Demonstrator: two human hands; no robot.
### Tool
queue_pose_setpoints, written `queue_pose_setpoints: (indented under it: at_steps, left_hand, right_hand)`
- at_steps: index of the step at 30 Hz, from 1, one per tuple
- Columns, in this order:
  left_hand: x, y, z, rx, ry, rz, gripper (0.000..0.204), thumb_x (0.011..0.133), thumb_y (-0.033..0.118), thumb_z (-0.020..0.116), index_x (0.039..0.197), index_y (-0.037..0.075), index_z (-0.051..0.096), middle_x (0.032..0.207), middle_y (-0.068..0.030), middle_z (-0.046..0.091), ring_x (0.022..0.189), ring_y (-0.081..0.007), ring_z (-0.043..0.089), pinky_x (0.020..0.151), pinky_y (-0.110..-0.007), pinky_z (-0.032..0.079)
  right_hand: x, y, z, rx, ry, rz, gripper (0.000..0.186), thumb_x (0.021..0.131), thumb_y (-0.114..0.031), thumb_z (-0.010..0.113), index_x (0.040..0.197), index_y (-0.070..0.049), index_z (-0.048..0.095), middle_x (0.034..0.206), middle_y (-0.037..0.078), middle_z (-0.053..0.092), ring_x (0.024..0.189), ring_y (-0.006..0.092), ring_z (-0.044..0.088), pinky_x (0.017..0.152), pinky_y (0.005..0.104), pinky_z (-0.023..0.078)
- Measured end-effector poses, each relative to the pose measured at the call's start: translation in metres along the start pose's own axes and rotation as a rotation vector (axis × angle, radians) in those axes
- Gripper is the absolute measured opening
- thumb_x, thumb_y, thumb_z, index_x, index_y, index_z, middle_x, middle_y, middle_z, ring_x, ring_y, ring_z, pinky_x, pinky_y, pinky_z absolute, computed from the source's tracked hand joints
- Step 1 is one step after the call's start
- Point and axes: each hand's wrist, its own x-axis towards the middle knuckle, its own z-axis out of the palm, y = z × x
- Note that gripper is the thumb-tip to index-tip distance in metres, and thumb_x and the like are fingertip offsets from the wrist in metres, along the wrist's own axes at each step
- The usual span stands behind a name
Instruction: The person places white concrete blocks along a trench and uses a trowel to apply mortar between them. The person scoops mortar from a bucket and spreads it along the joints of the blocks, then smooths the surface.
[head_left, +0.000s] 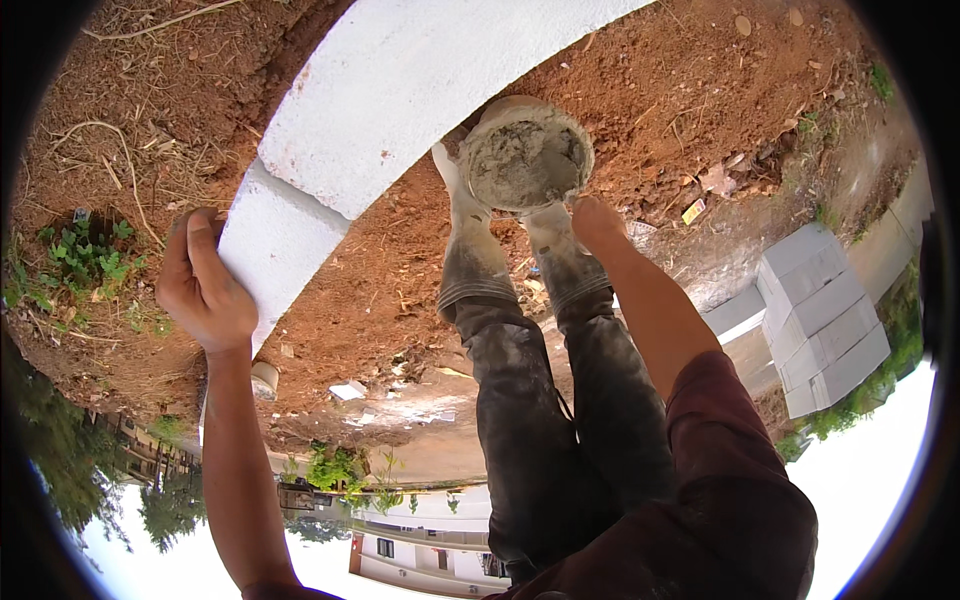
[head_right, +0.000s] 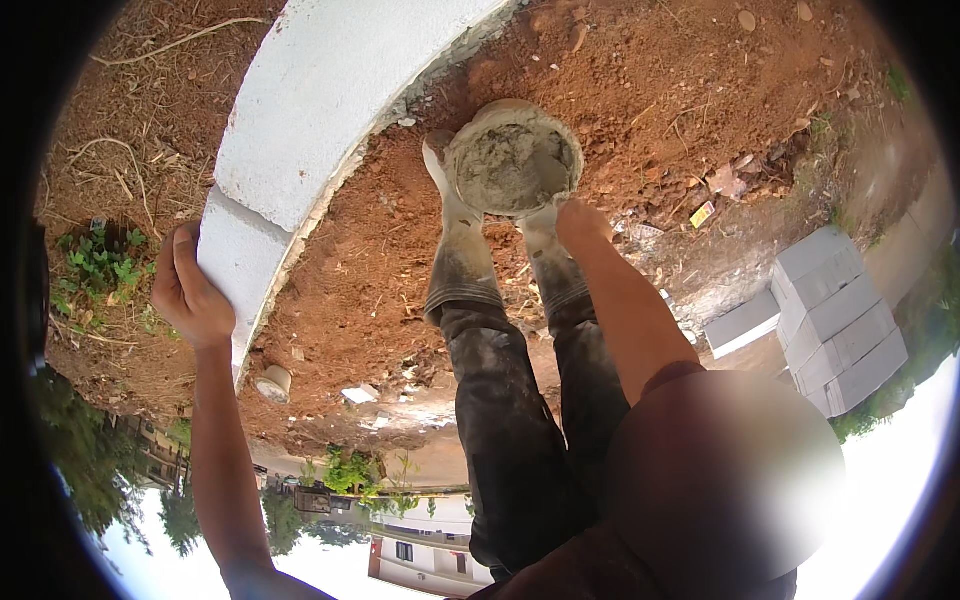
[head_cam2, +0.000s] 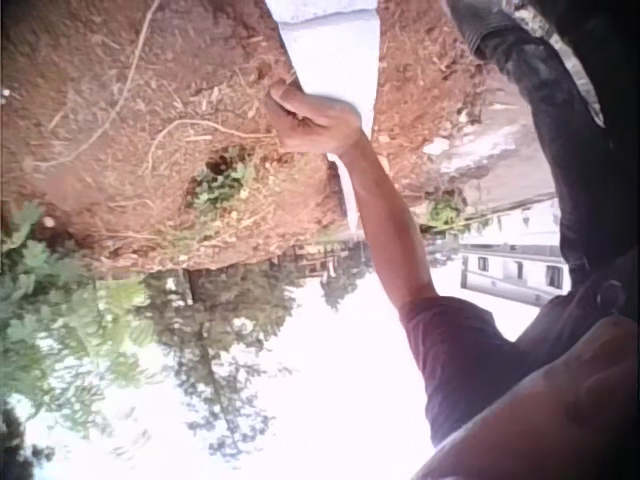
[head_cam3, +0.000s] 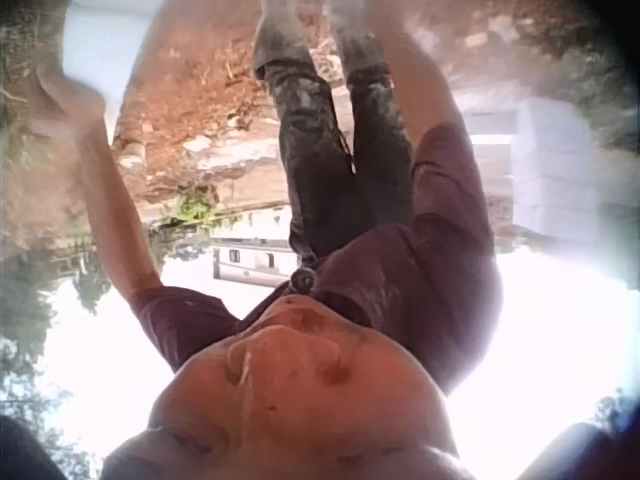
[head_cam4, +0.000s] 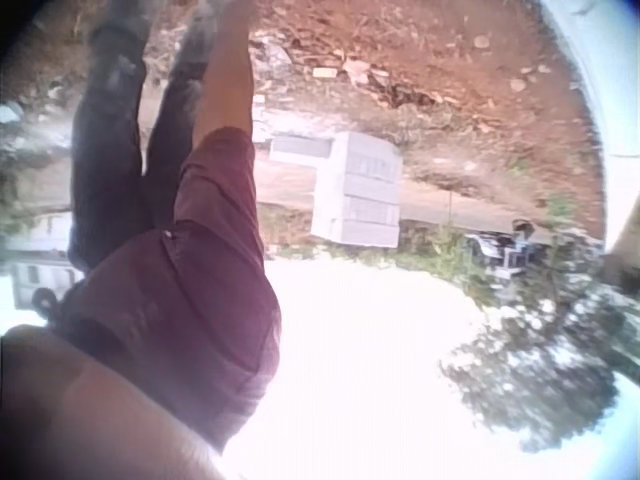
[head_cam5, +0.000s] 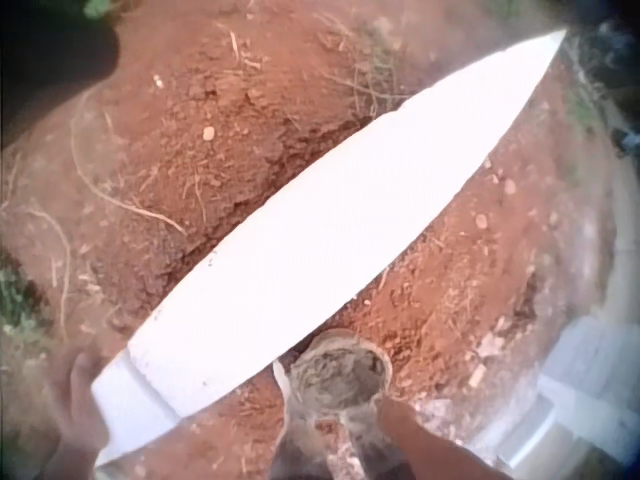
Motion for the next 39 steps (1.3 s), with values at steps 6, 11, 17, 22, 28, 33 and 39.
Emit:
queue_pose_setpoints:
  at_steps: [6,11,17,22,28,33,39]
  left_hand:
    - [-0.002,0.002,0.002,-0.053,-0.006,-0.022,0.036,0.106,0.02,0.045,0.094,-0.004,0.069,0.075,-0.0059,0.066,0.066,-0.0109,0.055,0.057,-0.029,0.04]
    - [0.001,0.008,0.005,-0.063,-0.037,-0.019,0.04,0.107,0.02,0.041,0.092,-0.004,0.068,0.073,-0.005,0.065,0.064,-0.0106,0.052,0.056,-0.029,0.037]
    - [-0.003,0.006,0.002,-0.049,0.012,-0.062,0.041,0.107,0.02,0.04,0.089,-0.004,0.068,0.073,-0.005,0.063,0.063,-0.0111,0.051,0.056,-0.03,0.036]
    - [0.002,0.008,0.007,-0.062,-0.02,-0.004,0.04,0.106,0.018,0.039,0.089,-0.003,0.068,0.071,-0.0046,0.062,0.063,-0.0112,0.051,0.056,-0.03,0.036]
    - [0.003,0.006,0.003,-0.036,-0.043,0.031,0.041,0.106,0.019,0.039,0.09,-0.004,0.068,0.071,-0.0052,0.063,0.063,-0.011,0.052,0.057,-0.03,0.037]
    - [0.003,0.012,0.008,-0.056,-0.007,0.038,0.038,0.106,0.019,0.043,0.092,-0.005,0.068,0.073,-0.0054,0.064,0.063,-0.011,0.052,0.057,-0.029,0.038]
    - [0.0,0.0,0.008,-0.014,0.071,0.085,0.03,0.104,0.015,0.049,0.091,-0.006,0.066,0.069,-0.0069,0.059,0.061,-0.0116,0.049,0.054,-0.03,0.038]
  right_hand:
    - [-0.007,-0.06,0.034,0.282,-0.086,-0.104,0.044,0.086,-0.023,0.068,0.114,0.011,0.064,0.106,0.027,0.069,0.098,0.0375,0.071,0.082,0.0416,0.059]
    - [0.012,-0.096,0.079,1.183,-0.189,0.158,0.024,0.088,-0.014,0.064,0.104,0.004,0.062,0.092,0.018,0.07,0.068,0.0288,0.069,0.055,0.0412,0.054]
    - [0.001,-0.122,0.069,1.838,-0.31,0.042,0.018,0.087,-0.011,0.066,0.098,0.002,0.058,0.081,0.012,0.066,0.055,0.0241,0.063,0.047,0.0418,0.049]
    - [0.005,-0.086,0.095,1.278,0.099,-0.095,0.031,0.082,-0.016,0.068,0.103,0.005,0.059,0.084,0.017,0.067,0.075,0.0293,0.068,0.068,0.0453,0.054]
    - [-0.007,-0.021,0.073,0.694,0.302,-0.222,0.039,0.079,-0.023,0.068,0.106,0.003,0.058,0.091,0.032,0.065,0.088,0.0508,0.063,0.077,0.0521,0.052]
    - [-0.018,0.031,0.053,0.649,0.306,-0.302,0.04,0.079,-0.025,0.071,0.108,0.0,0.058,0.085,0.029,0.066,0.084,0.0486,0.065,0.074,0.052,0.053]
    - [-0.085,0.072,-0.002,0.528,0.223,-0.291,0.037,0.077,-0.021,0.07,0.107,-0.002,0.06,0.079,0.027,0.065,0.076,0.0469,0.066,0.07,0.0504,0.053]
